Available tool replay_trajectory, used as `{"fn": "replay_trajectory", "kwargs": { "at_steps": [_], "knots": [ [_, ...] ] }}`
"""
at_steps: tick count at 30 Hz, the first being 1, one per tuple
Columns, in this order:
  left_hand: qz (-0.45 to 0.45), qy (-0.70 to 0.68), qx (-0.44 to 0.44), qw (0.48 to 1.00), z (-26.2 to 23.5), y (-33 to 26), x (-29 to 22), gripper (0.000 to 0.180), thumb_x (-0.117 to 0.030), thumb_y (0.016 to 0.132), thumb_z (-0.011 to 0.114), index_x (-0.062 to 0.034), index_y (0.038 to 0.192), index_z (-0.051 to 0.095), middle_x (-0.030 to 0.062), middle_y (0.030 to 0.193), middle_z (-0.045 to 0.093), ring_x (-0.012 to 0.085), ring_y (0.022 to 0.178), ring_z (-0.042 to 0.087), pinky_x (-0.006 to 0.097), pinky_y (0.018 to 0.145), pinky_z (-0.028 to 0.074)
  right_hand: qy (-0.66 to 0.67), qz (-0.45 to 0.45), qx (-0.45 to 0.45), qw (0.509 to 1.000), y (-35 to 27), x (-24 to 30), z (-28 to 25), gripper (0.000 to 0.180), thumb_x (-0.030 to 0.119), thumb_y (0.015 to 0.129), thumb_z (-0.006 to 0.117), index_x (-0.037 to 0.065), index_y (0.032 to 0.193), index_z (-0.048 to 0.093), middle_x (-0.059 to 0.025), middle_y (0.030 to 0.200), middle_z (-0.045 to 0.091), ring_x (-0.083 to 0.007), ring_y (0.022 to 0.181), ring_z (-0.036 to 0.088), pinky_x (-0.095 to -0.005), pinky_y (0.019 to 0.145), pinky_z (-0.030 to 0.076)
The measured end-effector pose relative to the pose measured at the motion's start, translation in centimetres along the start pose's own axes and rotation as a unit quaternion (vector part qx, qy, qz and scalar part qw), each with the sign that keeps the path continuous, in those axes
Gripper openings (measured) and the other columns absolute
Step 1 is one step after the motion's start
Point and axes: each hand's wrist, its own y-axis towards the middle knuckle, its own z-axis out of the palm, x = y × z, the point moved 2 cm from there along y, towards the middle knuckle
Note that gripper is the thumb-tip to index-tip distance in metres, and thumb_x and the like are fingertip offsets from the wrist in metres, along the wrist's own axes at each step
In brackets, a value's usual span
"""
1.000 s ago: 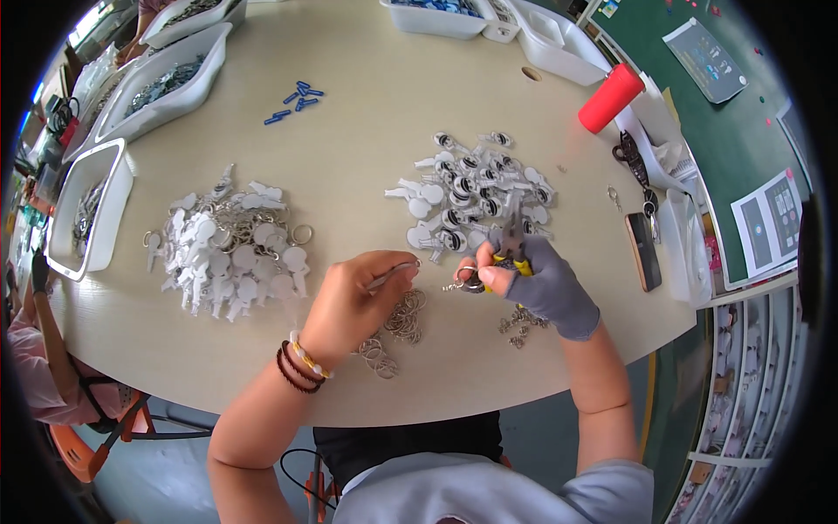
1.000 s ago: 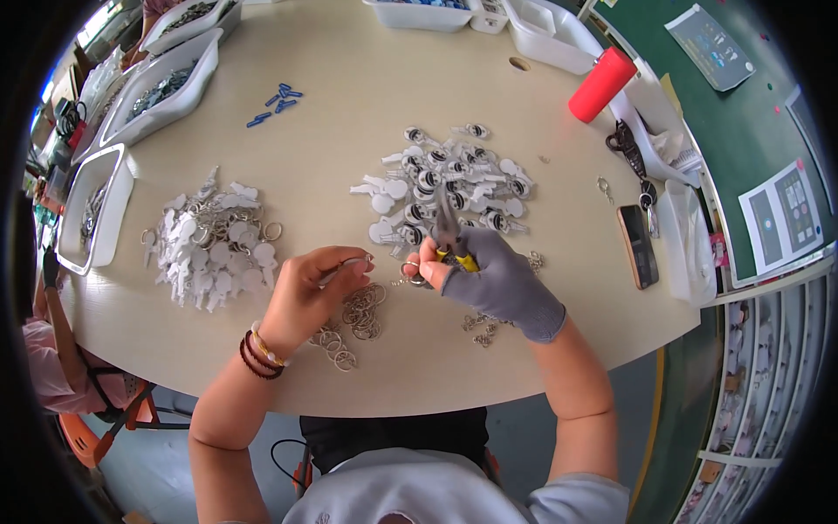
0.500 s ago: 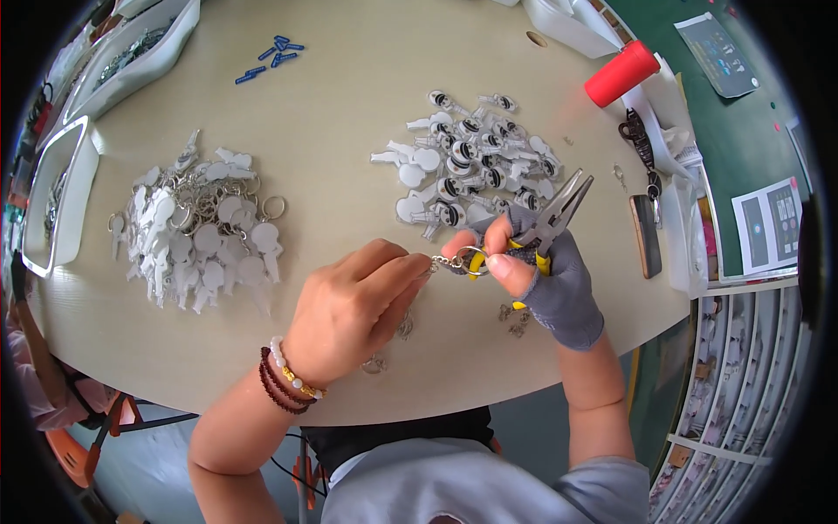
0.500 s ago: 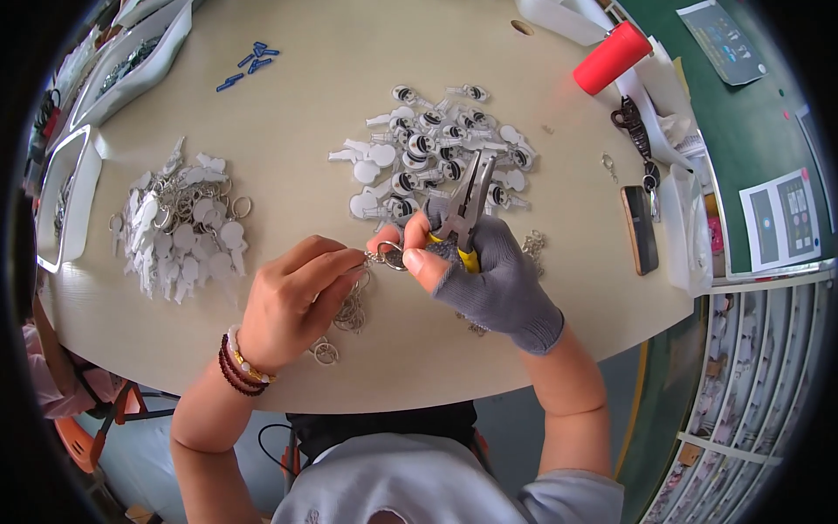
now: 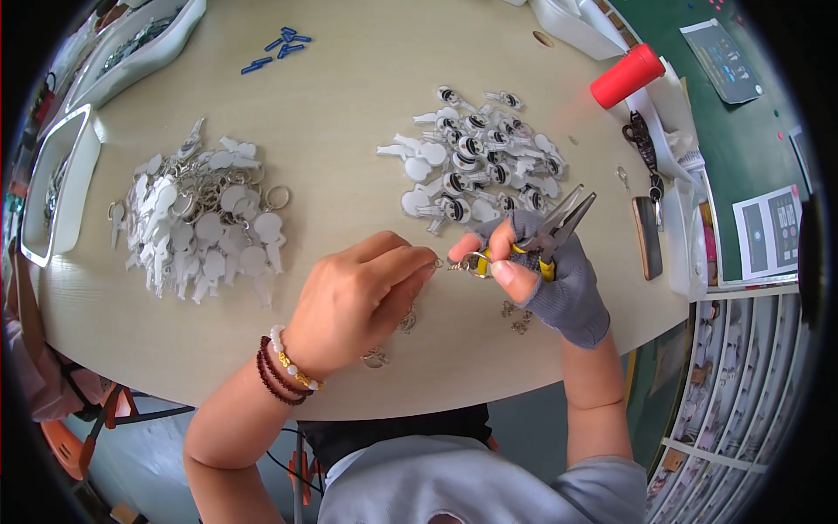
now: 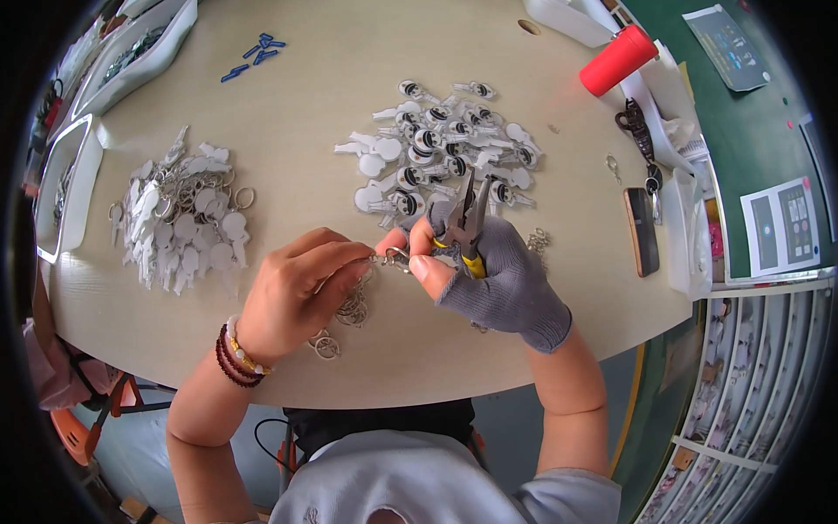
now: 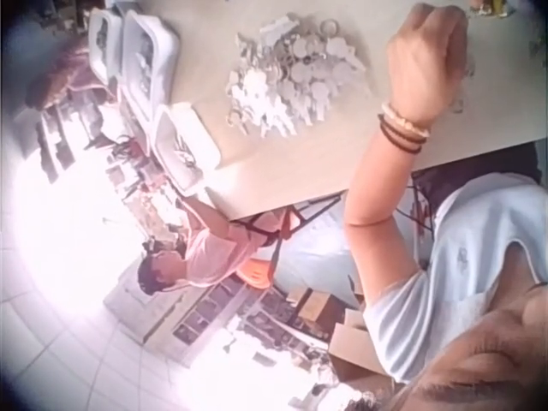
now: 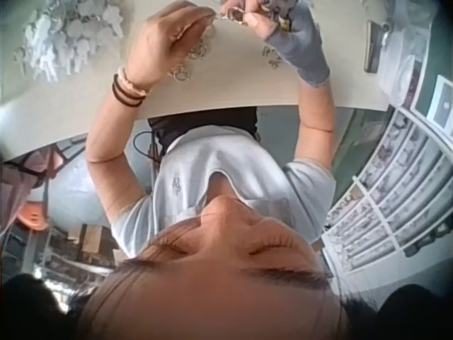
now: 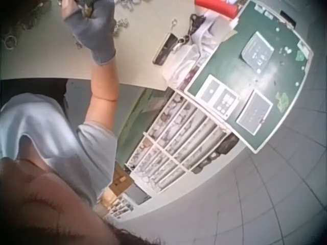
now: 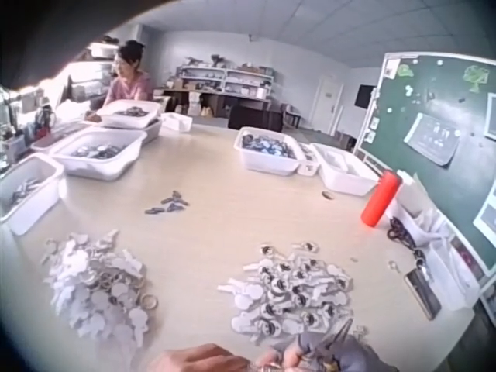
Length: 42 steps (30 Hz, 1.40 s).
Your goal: The person assembles keychains by attaching metal keychain rings to plastic figurines using pliers.
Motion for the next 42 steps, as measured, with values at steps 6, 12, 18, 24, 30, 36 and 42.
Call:
{"fn": "replay_trajectory", "kwargs": {
  "at_steps": [6,12,18,24,30,36,42],
  "knots": [
    [0.004,0.022,0.013,1.0,-0.1,0.0,-0.1,0.016,0.001,0.081,0.063,-0.0007,0.096,0.065,0.01,0.083,0.062,0.024,0.065,0.06,0.032,0.058,0.047,-0.018,0.019,0.006,1.0,0.2,0.5,0.2,0.008,0.008,0.08,0.053,0.002,0.083,0.049,-0.0251,0.096,0.063,-0.02,0.094,0.058,-0.0349,0.086,0.045],
    [0.013,0.025,0.033,0.999,0.1,0.1,-0.3,0.017,0.002,0.08,0.063,-0.001,0.096,0.065,0.0102,0.083,0.062,0.0242,0.065,0.06,0.032,0.058,0.047,-0.016,0.017,0.016,1.0,0.2,0.8,0.2,0.008,0.008,0.079,0.053,0.002,0.082,0.05,-0.0229,0.094,0.064,-0.0186,0.092,0.058,-0.0334,0.083,0.045],
    [-0.013,0.003,0.034,0.999,0.2,0.2,-0.2,0.016,0.002,0.08,0.064,0.0006,0.096,0.065,0.0101,0.083,0.062,0.0231,0.064,0.059,0.03,0.057,0.046,-0.035,0.003,0.02,0.999,0.0,0.9,0.1,0.006,0.008,0.079,0.052,0.002,0.08,0.05,-0.0186,0.088,0.063,-0.0194,0.09,0.059,-0.0338,0.081,0.045],
    [0.021,-0.008,-0.03,0.999,-0.1,0.5,-0.6,0.013,-0.003,0.079,0.064,-0.0038,0.093,0.065,0.0083,0.078,0.061,0.0258,0.061,0.06,0.033,0.054,0.047,-0.031,0.012,0.033,0.999,-0.5,0.4,-0.5,0.007,0.004,0.08,0.06,0.0,0.082,0.055,-0.007,0.08,0.059,-0.0153,0.08,0.057,-0.0302,0.072,0.045],
    [0.145,0.133,-0.066,0.978,-0.8,0.2,-0.5,0.026,-0.002,0.072,0.067,-0.0052,0.098,0.065,0.0051,0.085,0.062,0.0206,0.064,0.061,0.03,0.053,0.049,-0.263,-0.114,-0.02,0.958,0.5,0.0,1.1,0.019,0.007,0.076,0.069,0.002,0.088,0.055,-0.0121,0.079,0.054,-0.0294,0.074,0.055,-0.0369,0.067,0.046],
    [0.198,0.212,-0.066,0.955,-0.4,0.2,-1.3,0.038,-0.003,0.065,0.067,-0.005,0.103,0.064,0.0041,0.087,0.06,0.018,0.067,0.06,0.029,0.054,0.049,-0.291,-0.195,-0.045,0.936,0.4,-0.3,1.4,0.019,0.001,0.073,0.069,0.003,0.086,0.055,-0.0092,0.08,0.057,-0.0229,0.069,0.056,-0.0308,0.064,0.046],
    [0.22,0.238,-0.077,0.943,-0.4,0.2,-1.6,0.043,-0.003,0.063,0.067,-0.0053,0.105,0.064,0.0047,0.088,0.061,0.0184,0.068,0.061,0.029,0.054,0.05,-0.348,-0.22,-0.055,0.91,0.2,0.1,1.5,0.02,0.003,0.073,0.068,0.003,0.085,0.053,-0.0098,0.081,0.057,-0.0274,0.07,0.057,-0.0331,0.065,0.048]
  ]
}}
